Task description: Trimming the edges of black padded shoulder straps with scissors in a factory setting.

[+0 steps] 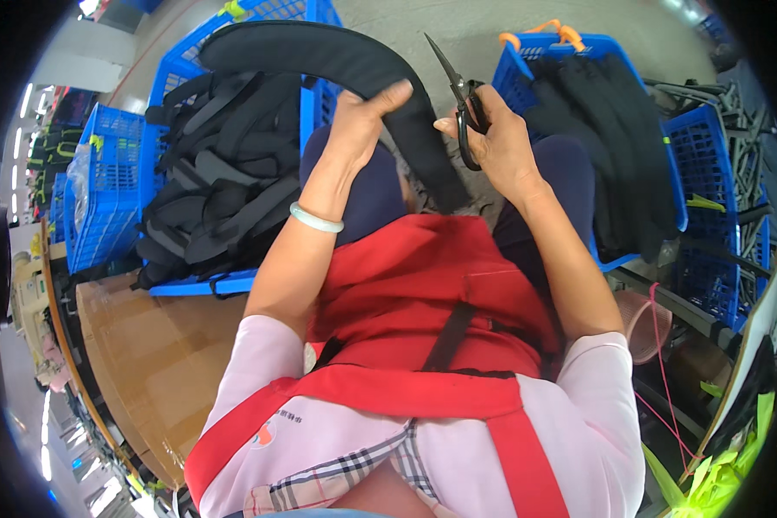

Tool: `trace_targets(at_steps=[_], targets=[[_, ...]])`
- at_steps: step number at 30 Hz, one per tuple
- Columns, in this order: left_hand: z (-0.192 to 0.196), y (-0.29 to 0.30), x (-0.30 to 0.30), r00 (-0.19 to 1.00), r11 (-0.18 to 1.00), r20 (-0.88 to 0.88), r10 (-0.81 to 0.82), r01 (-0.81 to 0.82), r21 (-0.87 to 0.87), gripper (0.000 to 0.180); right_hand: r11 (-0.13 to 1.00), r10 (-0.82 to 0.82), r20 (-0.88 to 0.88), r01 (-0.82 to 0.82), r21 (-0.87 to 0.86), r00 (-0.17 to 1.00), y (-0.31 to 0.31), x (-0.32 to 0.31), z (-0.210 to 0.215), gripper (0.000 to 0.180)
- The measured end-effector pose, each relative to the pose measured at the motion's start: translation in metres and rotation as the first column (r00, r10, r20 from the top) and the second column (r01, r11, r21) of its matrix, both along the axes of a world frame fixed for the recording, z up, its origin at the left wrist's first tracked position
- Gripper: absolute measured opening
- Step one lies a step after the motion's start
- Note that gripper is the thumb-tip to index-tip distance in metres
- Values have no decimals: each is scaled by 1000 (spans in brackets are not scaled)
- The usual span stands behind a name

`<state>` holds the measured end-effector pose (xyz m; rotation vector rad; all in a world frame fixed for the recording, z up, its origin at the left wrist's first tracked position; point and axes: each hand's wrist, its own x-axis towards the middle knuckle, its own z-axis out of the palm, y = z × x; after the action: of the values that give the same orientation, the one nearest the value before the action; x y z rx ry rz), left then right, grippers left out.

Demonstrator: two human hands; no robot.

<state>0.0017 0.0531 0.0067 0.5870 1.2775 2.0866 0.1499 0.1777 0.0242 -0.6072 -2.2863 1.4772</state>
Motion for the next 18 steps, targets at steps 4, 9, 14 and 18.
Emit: trace_targets(at_steps=[4,9,14,18], targets=[[-18,-1,37,832,794,-201,-516,377,-478,33,995,-66,-262,44,-91,963,3,4,23,32],[15,-19,52,740,588,-169,-651,351,-729,32,974,-85,-181,44,-222,980,-2,23,20,26],[20,-12,42,986,989,-73,-148,148,-5,21,912,-30,-65,0,-410,997,-16,33,13,28],[8,-12,58,972,973,31,-232,232,-8,21,960,3,-118,-36,-277,993,-10,30,24,21]])
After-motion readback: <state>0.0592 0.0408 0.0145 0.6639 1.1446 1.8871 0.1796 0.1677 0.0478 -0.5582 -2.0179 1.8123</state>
